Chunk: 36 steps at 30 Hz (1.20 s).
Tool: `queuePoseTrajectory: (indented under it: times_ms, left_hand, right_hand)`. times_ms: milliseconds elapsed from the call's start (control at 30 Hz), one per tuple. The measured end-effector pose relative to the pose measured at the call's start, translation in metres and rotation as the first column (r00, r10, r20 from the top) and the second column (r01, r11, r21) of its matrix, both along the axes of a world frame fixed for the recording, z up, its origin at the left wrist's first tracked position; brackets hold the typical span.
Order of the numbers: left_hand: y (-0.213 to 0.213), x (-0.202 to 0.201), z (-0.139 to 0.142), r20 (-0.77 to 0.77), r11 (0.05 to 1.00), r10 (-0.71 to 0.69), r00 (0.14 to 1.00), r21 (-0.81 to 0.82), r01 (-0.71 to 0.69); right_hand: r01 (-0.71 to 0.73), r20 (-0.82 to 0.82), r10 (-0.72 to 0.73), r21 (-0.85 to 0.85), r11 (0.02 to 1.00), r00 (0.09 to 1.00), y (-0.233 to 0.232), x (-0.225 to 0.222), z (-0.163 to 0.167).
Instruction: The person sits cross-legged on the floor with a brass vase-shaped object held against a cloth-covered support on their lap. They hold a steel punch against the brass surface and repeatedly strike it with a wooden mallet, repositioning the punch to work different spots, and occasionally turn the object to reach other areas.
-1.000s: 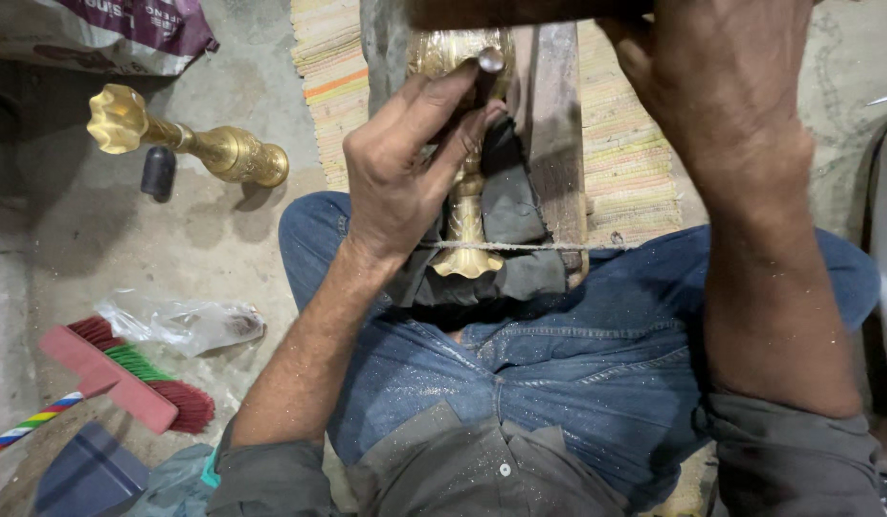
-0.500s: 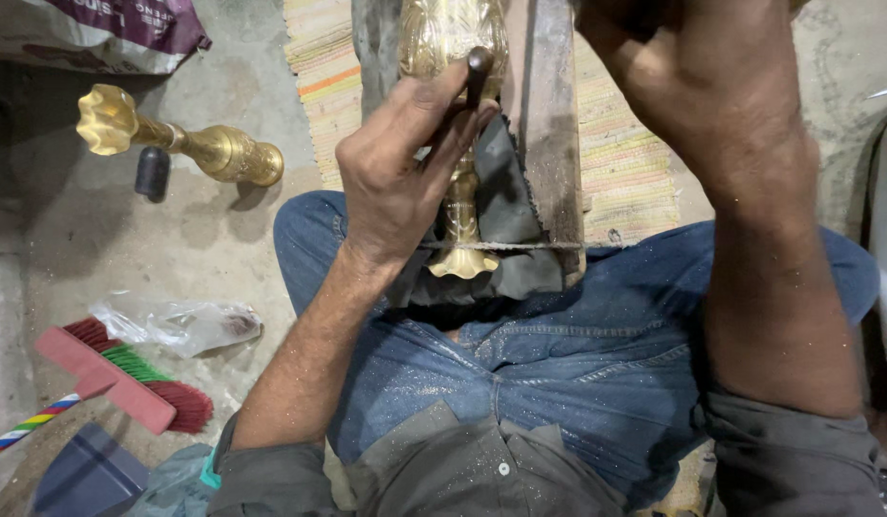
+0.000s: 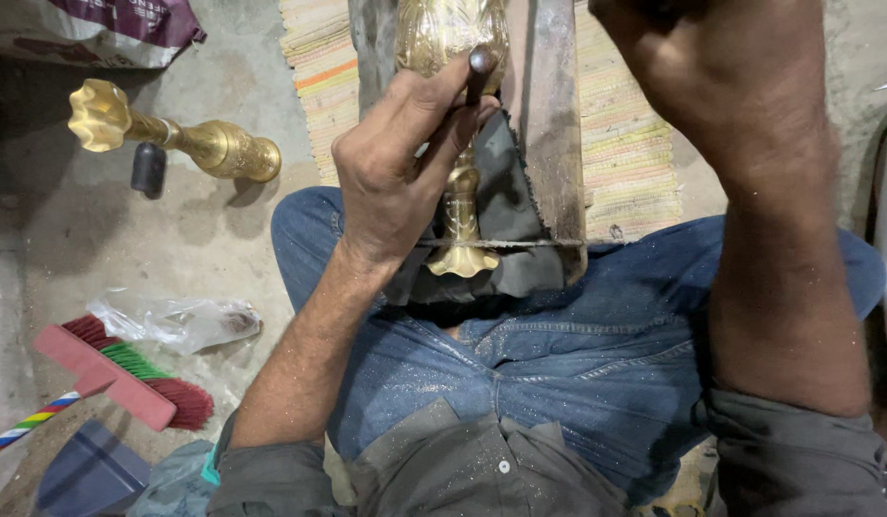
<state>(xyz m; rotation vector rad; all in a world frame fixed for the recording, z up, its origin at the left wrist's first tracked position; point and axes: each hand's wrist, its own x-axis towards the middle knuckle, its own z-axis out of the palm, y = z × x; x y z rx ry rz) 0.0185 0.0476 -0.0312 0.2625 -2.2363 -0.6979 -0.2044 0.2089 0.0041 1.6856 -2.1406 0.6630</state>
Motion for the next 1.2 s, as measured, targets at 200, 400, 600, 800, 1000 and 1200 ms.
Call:
queuePoseTrajectory:
  times_ms: [200, 400, 600, 800, 1000, 1200]
  left_hand:
    - [-0.001, -0.003, -0.001, -0.051, 0.999, -0.036, 0.998, 0.013, 0.037]
    - [0.000, -0.002, -0.006, -0.050, 0.997, -0.034, 0.998, 0.062, 0.037]
    - [-0.001, -0.003, -0.008, -0.073, 0.999, -0.037, 0.997, 0.035, 0.040]
    - [0.000, 0.000, -0.004, -0.026, 0.999, -0.010, 1.000, 0.031, 0.011]
    - [-0.003, 0.000, -0.002, -0.029, 1.000, -0.025, 0.999, -0.008, 0.025]
    - [-0.003, -0.001, -0.012, -0.071, 0.999, -0.035, 0.997, -0.001, 0.035]
  right_hand:
    - [-0.057, -0.250, 0.033, -0.089, 0.994, 0.968, -0.003, 0.004, 0.001]
    - [0.058, -0.371, -0.064, -0.029, 0.998, 0.926, 0.000, 0.008, 0.002]
    - [0.074, -0.278, -0.058, 0.049, 0.996, 0.959, 0.000, 0.012, 0.012]
    - [0.001, -0.184, 0.004, 0.027, 1.000, 0.983, 0.002, 0.010, 0.012]
    - [0.021, -0.203, -0.014, 0.033, 0.999, 0.979, -0.003, 0.009, 0.008]
    - [0.031, -0.334, -0.025, 0.013, 0.999, 0.942, -0.001, 0.007, 0.004]
